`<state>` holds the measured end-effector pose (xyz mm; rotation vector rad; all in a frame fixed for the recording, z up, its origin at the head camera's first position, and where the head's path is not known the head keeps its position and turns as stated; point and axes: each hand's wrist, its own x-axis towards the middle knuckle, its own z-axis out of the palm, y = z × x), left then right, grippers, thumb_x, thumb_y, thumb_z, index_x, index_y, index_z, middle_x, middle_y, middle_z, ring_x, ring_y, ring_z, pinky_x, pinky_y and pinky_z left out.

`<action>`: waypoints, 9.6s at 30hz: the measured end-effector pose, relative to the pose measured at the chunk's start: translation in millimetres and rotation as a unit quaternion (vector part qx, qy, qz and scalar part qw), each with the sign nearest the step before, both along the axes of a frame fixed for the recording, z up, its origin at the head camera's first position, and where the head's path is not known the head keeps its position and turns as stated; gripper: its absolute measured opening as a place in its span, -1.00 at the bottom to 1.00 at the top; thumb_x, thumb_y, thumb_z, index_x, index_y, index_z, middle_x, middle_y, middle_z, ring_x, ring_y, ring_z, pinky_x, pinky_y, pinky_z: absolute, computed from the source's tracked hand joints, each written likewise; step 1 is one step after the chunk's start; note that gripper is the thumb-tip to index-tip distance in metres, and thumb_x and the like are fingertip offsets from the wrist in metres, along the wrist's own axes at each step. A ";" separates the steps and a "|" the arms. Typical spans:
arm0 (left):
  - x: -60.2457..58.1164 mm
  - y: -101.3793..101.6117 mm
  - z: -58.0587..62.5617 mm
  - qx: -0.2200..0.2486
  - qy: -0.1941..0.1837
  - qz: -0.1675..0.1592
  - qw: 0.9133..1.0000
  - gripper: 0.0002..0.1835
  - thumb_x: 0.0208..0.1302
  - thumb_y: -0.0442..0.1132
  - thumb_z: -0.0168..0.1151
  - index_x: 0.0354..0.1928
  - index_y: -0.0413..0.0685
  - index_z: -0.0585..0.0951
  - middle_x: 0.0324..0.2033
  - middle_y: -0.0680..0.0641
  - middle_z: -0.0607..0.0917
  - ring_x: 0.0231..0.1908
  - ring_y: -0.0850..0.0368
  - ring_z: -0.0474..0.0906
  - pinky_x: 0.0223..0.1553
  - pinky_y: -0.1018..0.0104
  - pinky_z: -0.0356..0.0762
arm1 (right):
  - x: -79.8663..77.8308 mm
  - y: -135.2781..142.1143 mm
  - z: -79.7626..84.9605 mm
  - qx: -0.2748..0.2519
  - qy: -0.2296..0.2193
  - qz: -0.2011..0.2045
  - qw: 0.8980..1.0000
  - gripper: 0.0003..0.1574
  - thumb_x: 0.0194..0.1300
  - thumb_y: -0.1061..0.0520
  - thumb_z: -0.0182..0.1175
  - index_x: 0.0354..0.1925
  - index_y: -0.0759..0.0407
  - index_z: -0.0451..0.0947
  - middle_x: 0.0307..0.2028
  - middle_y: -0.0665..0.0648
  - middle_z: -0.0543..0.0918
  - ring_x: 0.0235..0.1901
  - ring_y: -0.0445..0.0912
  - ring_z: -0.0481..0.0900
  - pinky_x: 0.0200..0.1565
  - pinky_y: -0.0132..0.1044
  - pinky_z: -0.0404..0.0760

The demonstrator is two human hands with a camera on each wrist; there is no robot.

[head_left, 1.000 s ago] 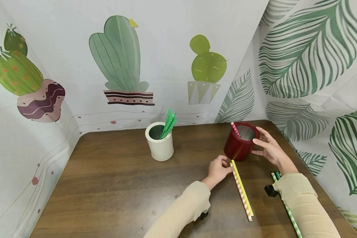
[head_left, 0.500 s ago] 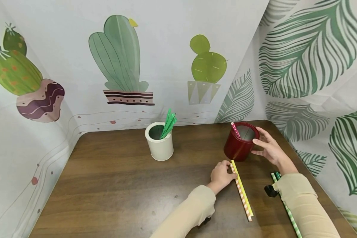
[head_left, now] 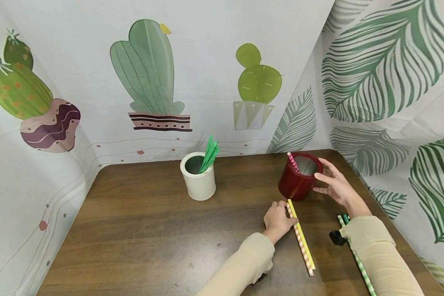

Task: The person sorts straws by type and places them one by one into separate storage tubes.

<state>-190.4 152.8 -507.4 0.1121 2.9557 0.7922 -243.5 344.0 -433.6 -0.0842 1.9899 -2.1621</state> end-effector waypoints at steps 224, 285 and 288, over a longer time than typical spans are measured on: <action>16.7 10.9 -9.2 0.109 0.035 -0.015 0.993 -0.51 -0.19 -0.07 0.42 -0.14 0.08 0.48 -0.47 0.15 0.49 -0.51 0.28 0.46 -0.53 0.50 0.34 | 1.1 0.0 3.6 0.010 -0.004 0.004 1.000 -0.18 0.25 0.21 0.02 0.34 -0.13 -0.11 0.01 -0.06 0.23 -0.12 -0.33 0.40 -0.25 -0.16 0.58; -25.8 -43.1 32.0 0.447 -0.103 -0.073 0.885 -0.69 -0.03 -0.47 0.17 -0.15 -0.21 0.53 -0.47 0.01 0.52 -0.54 0.30 0.45 -0.48 0.34 0.57 | 0.3 0.7 2.8 -0.015 -0.009 0.011 1.000 -0.24 0.24 0.22 0.03 0.30 -0.15 -0.03 0.01 -0.05 0.23 -0.11 -0.31 0.39 -0.21 -0.06 0.55; -33.8 -42.6 41.9 0.490 -0.099 -0.064 0.864 -0.68 -0.02 -0.49 0.15 -0.13 -0.31 0.50 -0.46 -0.03 0.54 -0.53 0.30 0.46 -0.38 0.17 0.59 | 0.1 1.2 2.5 -0.011 -0.010 0.012 1.000 -0.24 0.25 0.22 0.02 0.30 -0.16 -0.03 0.02 -0.05 0.23 -0.11 -0.31 0.38 -0.20 -0.05 0.55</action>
